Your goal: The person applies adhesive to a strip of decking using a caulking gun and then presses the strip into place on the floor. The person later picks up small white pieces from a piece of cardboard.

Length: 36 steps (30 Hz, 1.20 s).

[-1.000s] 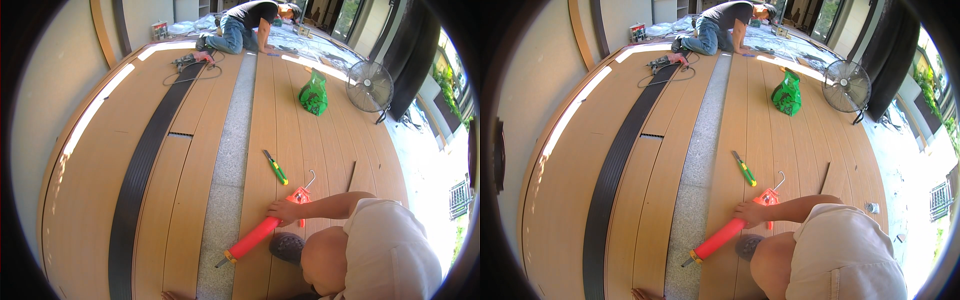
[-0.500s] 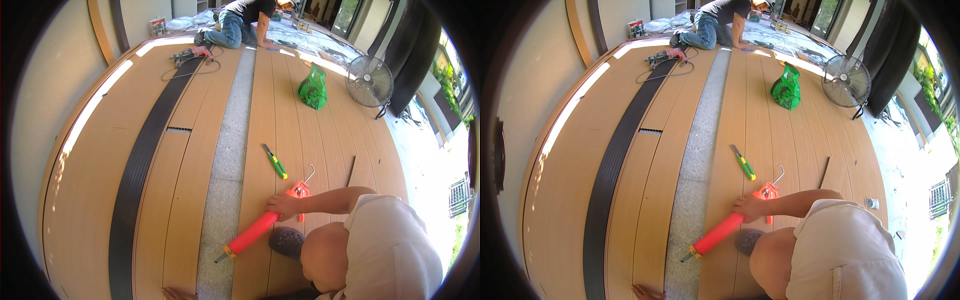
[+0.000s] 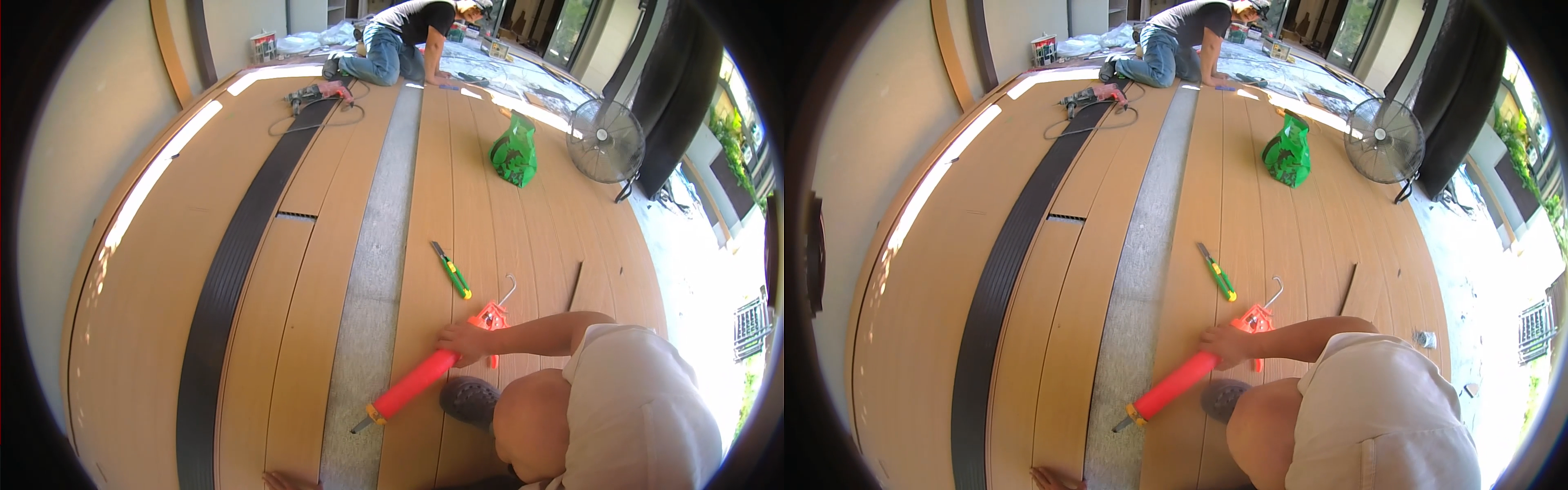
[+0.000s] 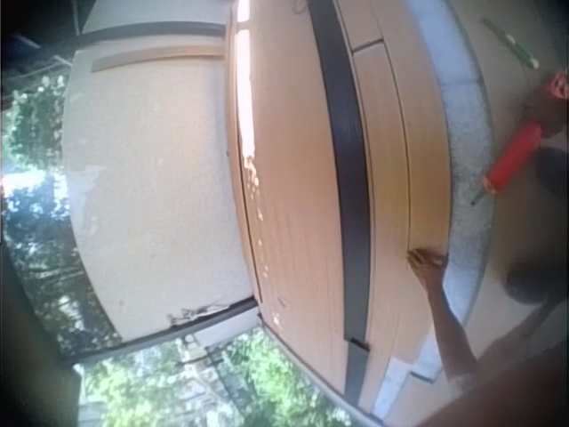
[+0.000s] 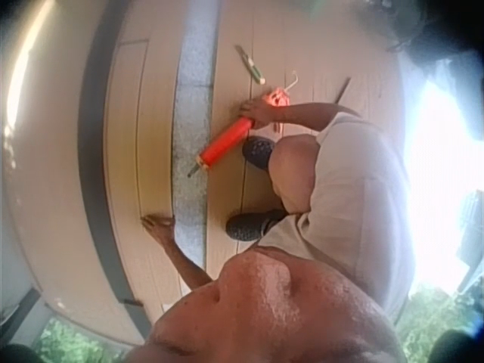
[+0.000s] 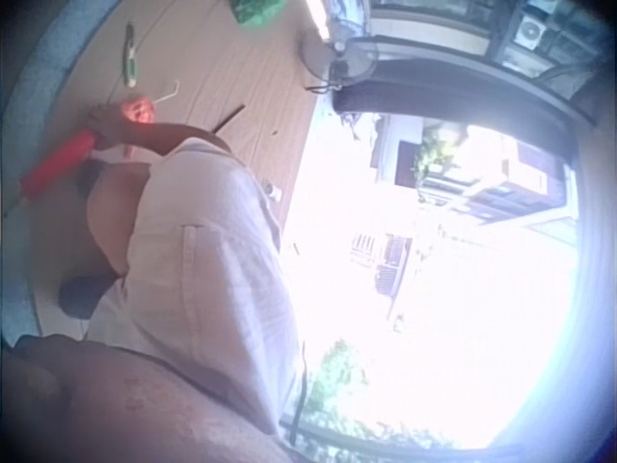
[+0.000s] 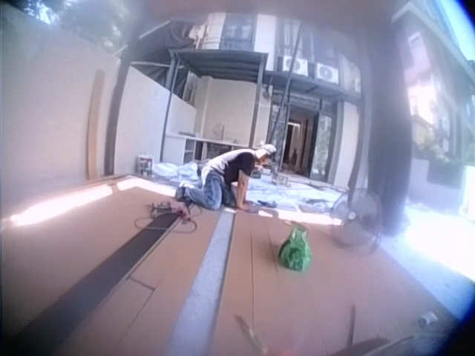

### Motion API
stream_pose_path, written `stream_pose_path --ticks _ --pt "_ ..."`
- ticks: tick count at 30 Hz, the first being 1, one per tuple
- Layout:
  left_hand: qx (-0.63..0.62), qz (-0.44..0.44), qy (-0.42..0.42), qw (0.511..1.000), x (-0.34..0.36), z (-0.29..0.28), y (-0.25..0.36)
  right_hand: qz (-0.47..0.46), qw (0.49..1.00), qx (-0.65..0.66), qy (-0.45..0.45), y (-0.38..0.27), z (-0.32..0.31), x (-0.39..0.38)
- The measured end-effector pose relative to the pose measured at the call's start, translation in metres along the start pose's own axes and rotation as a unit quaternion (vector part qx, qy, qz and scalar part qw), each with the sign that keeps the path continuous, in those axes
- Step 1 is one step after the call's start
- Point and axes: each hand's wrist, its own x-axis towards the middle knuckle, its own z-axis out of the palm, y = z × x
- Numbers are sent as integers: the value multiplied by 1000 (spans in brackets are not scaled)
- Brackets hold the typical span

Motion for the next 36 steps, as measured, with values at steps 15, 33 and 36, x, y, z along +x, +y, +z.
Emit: stream_pose_path --ticks 15,33,36 --pt "17 28 53 998 -4 16 -9 -1 1000 -6 -20 -4 -9 1" --pt "-19 9 45 999 -5 4 3 53 977 124 -165 18 -69 19" --pt "4 25 36 999 -8 6 -2 268 959 54 69 115 -104 15"
